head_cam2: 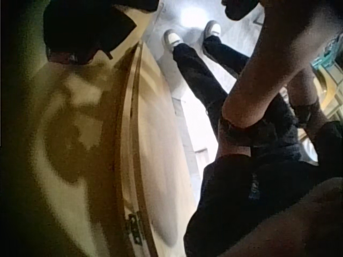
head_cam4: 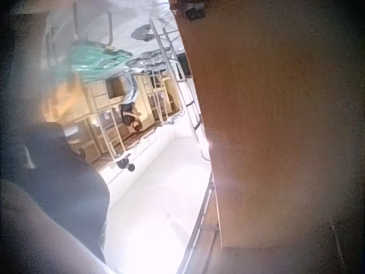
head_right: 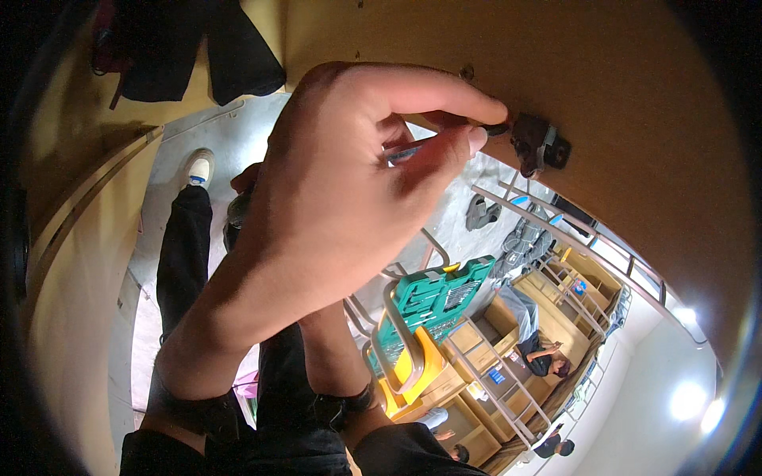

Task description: The person uses a screwdriver to tighten screws on the hinges of a wooden cabinet door, working on both the upper and lower hinges.

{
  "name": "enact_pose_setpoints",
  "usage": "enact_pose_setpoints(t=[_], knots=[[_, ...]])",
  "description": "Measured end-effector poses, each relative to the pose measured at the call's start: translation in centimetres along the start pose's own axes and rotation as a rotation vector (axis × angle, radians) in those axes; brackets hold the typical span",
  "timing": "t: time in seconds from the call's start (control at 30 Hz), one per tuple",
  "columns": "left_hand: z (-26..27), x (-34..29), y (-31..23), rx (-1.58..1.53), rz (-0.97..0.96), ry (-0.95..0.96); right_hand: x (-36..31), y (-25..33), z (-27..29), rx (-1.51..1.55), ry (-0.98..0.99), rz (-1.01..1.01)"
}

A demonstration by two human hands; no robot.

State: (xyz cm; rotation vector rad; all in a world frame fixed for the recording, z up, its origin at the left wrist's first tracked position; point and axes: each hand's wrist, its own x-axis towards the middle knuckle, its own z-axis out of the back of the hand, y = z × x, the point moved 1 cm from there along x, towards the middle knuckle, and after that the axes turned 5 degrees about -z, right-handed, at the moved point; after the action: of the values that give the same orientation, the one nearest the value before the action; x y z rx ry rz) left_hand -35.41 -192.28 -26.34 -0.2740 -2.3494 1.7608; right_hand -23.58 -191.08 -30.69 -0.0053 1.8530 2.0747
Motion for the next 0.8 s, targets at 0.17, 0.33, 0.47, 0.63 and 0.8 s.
enact_pose_setpoints(t=[0.17,0.33,0.47,0.63,0.8], knots=[[0.0,0.1,0.2,-0.108,-0.027,-0.020,0.1,0.1,-0.4,0.018,-0.002,0.003],[-0.4,0.1,0.3,-0.072,-0.021,-0.005,0.2,0.1,-0.4,0.021,-0.004,0.003],[-0.5,0.0,0.3,-0.074,0.000,0.015,0.1,-0.1,-0.4,0.029,-0.003,0.005],[0.4,0.3,-0.7,-0.026,0.121,0.108,-0.2,0.0,-1.0,0.079,-0.007,0.003],[1.9,0.5,-3.9,0.039,0.154,0.167,0.2,1.6,-2.2,0.151,-0.021,0.032]])
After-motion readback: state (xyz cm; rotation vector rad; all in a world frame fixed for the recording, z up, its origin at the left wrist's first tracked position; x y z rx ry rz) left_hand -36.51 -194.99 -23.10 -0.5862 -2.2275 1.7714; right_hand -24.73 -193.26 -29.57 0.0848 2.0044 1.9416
